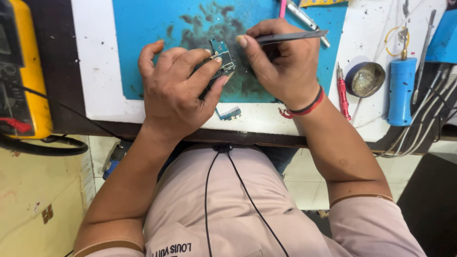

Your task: The person uses a metal tool to scrape and clean a small blue circuit board on a workbench. They then switch to a pink tool to scrape the board further before using a soldering iron to apply heat to specific components on the board.

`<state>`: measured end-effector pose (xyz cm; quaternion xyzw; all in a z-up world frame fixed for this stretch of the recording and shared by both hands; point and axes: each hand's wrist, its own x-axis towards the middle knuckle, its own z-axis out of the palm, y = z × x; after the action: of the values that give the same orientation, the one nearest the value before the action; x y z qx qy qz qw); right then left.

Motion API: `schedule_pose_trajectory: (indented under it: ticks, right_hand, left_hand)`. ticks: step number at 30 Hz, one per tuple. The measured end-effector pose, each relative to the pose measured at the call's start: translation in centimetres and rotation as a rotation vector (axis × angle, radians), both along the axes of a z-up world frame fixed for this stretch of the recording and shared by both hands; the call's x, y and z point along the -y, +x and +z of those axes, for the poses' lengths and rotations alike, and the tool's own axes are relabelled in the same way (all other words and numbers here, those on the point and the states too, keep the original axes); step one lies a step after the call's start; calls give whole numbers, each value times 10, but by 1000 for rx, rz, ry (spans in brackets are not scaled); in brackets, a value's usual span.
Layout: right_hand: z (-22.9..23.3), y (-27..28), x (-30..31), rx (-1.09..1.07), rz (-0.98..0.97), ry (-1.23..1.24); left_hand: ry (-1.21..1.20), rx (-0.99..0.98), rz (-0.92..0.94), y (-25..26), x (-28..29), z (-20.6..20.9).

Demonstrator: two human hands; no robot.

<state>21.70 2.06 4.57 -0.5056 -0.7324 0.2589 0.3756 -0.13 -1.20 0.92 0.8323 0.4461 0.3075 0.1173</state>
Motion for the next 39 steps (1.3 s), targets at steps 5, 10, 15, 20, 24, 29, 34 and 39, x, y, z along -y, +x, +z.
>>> schedule_pose_trajectory:
  ticks: [5, 10, 15, 20, 24, 29, 34, 39]
  right_hand:
    - [-6, -3, 2, -203, 87, -41]
    - [-10, -4, 4, -324, 101, -278]
    - [-16, -1, 5, -402, 111, -306]
    - [-29, 11, 10, -325, 92, -304]
    - [-27, 14, 8, -341, 112, -308]
    - [-23, 8, 4, -407, 117, -346]
    - [-17, 2, 0, -336, 115, -320]
    - [-17, 1, 0, -356, 127, -324]
  left_hand:
    - [-20, -35, -16, -1, -1, -5]
    - [-7, -46, -19, -1, -1, -9]
    - [-24, -38, -8, -1, -1, -13]
    - [-36, -34, -7, -1, 0, -13]
    - [-39, -31, -11, -1, 0, -12]
    - [-44, -27, -10, -1, 0, -13]
    - [-38, -31, -10, -1, 0, -13]
    - [-10, -28, -9, 0, -2, -11]
